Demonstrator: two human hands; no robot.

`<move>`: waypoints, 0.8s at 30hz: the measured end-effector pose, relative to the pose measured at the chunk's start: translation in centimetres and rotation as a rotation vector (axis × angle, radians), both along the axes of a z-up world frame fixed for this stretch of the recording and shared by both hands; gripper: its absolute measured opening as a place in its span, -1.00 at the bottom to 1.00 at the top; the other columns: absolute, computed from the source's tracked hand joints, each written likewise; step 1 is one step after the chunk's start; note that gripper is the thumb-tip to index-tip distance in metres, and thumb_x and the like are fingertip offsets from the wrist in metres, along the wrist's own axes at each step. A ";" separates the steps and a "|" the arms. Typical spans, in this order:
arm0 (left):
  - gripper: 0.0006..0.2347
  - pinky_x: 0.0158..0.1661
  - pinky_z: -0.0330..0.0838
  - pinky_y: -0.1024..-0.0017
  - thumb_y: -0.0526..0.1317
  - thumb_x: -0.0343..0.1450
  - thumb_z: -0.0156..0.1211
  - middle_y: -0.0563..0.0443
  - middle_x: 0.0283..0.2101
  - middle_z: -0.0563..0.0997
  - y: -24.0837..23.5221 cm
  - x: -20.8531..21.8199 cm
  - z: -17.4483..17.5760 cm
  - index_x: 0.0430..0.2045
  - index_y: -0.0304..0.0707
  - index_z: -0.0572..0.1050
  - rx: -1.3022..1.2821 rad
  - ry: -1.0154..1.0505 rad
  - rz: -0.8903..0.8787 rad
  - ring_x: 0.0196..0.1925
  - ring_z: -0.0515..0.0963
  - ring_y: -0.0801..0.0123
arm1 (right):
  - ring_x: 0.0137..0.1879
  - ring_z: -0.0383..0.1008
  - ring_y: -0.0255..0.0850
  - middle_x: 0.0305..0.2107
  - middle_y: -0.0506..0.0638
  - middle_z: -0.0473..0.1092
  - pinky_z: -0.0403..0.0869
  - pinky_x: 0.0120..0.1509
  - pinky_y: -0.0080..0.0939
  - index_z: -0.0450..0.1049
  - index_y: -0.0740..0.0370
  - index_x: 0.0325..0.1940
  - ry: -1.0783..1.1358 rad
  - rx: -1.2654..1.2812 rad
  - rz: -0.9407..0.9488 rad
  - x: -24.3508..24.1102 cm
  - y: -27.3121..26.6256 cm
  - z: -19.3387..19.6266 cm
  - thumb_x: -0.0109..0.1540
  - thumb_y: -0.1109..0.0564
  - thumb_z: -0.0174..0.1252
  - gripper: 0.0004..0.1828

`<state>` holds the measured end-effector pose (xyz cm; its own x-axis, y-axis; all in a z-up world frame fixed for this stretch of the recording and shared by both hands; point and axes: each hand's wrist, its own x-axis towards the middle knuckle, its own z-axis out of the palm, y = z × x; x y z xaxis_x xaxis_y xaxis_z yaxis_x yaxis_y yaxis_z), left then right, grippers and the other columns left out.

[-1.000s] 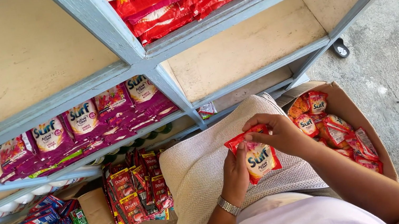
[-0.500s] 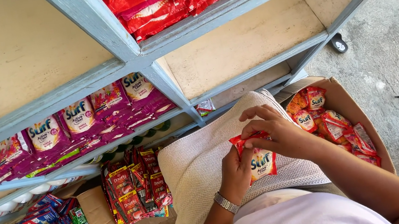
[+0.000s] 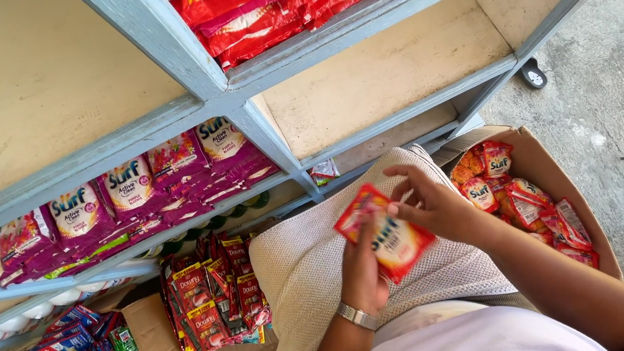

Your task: Organizes and stocks sachets of laundry detergent on store shelves.

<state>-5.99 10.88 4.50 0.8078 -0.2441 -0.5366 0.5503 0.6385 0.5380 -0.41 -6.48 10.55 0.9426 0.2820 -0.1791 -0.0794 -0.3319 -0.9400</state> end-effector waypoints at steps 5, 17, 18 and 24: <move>-0.57 -0.10 0.63 0.27 0.00 0.46 0.13 -0.10 0.01 0.65 0.6 0.9 -2.2 0.14 -0.28 0.39 -0.089 0.149 0.141 -0.04 0.69 0.25 | -0.31 0.45 -0.30 -0.27 0.05 0.46 0.52 -0.22 -0.27 0.02 -0.03 0.50 0.295 0.046 0.139 -1.7 0.5 -1.5 0.29 -0.03 0.16 -0.26; -0.48 -0.05 0.61 0.24 -0.23 0.44 0.20 0.05 0.11 0.58 1.6 2.0 0.2 0.35 0.19 0.25 -0.110 0.123 -0.151 0.05 0.64 0.31 | -0.27 0.50 -0.27 -0.31 0.06 0.55 0.50 -0.17 -0.24 0.28 -0.06 0.35 0.002 -0.144 -0.030 -2.6 -0.8 1.5 0.21 0.00 0.28 -0.38; -0.43 -0.01 0.63 0.24 -0.27 0.43 0.21 0.02 0.13 0.58 1.7 2.0 1.1 0.38 0.19 0.21 -0.046 0.098 -0.139 0.08 0.64 0.32 | -0.30 0.46 -0.25 -0.31 0.08 0.54 0.49 -0.20 -0.23 0.31 -0.09 0.35 0.097 -0.152 -0.060 -2.7 -0.8 2.0 0.20 0.01 0.28 -0.38; -0.31 0.01 0.61 0.26 -0.35 0.41 0.23 -0.11 0.11 0.58 1.8 3.0 2.0 0.45 0.21 0.09 0.150 -0.054 -0.222 0.10 0.62 0.28 | -0.24 0.46 -0.26 -0.22 0.06 0.50 0.48 -0.24 -0.20 0.22 -0.05 0.41 0.269 0.218 -0.101 -1.8 -2.2 0.3 0.19 0.09 0.28 -0.28</move>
<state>-3.00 12.68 6.50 0.7719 -0.3395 -0.5375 0.6358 0.4165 0.6499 -2.25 -8.71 10.85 0.8949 0.2485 -0.3706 -0.3558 -0.1037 -0.9288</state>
